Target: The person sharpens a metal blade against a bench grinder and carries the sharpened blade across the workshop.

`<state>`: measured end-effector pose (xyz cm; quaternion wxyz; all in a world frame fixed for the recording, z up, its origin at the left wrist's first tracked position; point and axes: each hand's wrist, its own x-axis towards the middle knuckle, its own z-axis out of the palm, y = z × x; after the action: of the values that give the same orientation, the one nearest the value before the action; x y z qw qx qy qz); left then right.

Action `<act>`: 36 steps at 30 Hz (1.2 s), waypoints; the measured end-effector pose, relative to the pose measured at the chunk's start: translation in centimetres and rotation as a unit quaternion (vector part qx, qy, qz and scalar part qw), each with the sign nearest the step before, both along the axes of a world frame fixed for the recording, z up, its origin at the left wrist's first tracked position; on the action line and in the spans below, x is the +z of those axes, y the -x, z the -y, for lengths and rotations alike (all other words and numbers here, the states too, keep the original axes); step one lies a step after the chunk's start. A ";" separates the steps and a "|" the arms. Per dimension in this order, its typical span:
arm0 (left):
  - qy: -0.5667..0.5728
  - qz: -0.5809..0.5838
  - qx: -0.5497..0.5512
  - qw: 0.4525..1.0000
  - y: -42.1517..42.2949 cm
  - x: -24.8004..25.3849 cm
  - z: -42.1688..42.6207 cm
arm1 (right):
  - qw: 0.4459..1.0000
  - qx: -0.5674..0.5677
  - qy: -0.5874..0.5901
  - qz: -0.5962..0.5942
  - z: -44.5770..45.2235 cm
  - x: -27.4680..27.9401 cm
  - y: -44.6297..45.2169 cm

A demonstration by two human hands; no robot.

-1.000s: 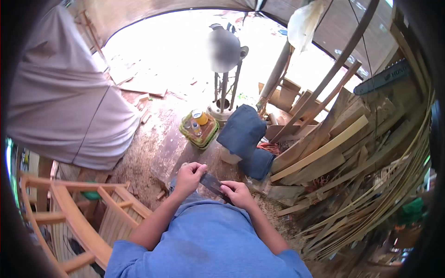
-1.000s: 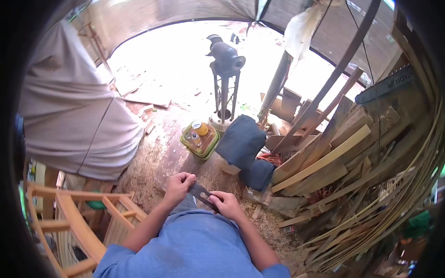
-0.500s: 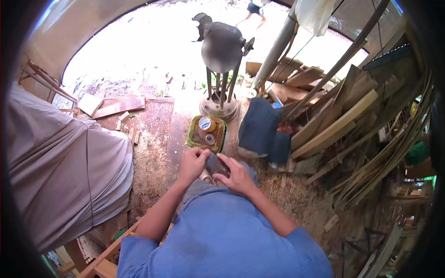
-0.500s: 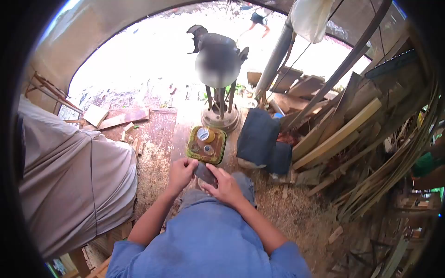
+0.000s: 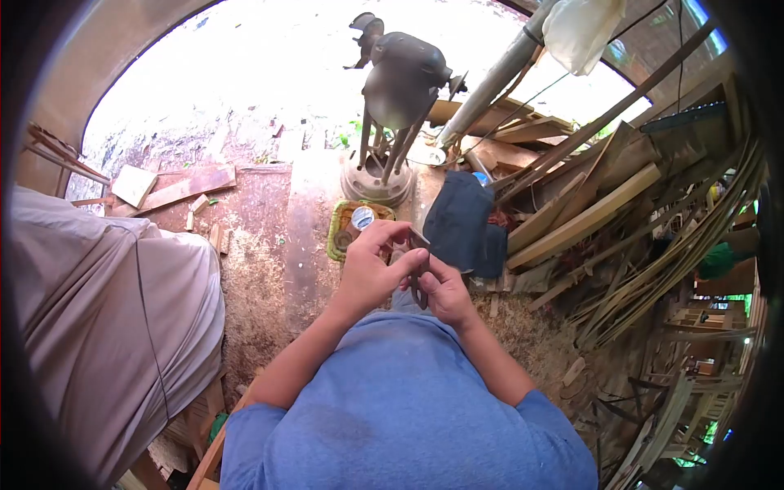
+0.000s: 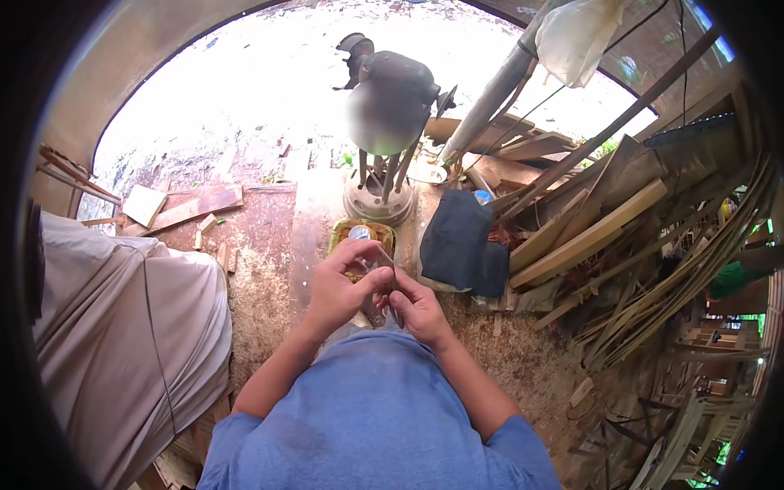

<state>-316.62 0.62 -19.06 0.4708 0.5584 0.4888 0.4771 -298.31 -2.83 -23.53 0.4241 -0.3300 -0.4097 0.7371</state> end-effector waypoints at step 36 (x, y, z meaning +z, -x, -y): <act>0.211 0.197 0.014 0.957 -12.7 -10.7 -27.6 | 0.940 -0.255 -0.134 0.185 -28.1 -9.3 -6.6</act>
<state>-303.89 28.20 -29.72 0.6579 0.3345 0.4842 0.4700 -291.76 25.32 -32.83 0.5544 -0.4945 -0.4780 0.4687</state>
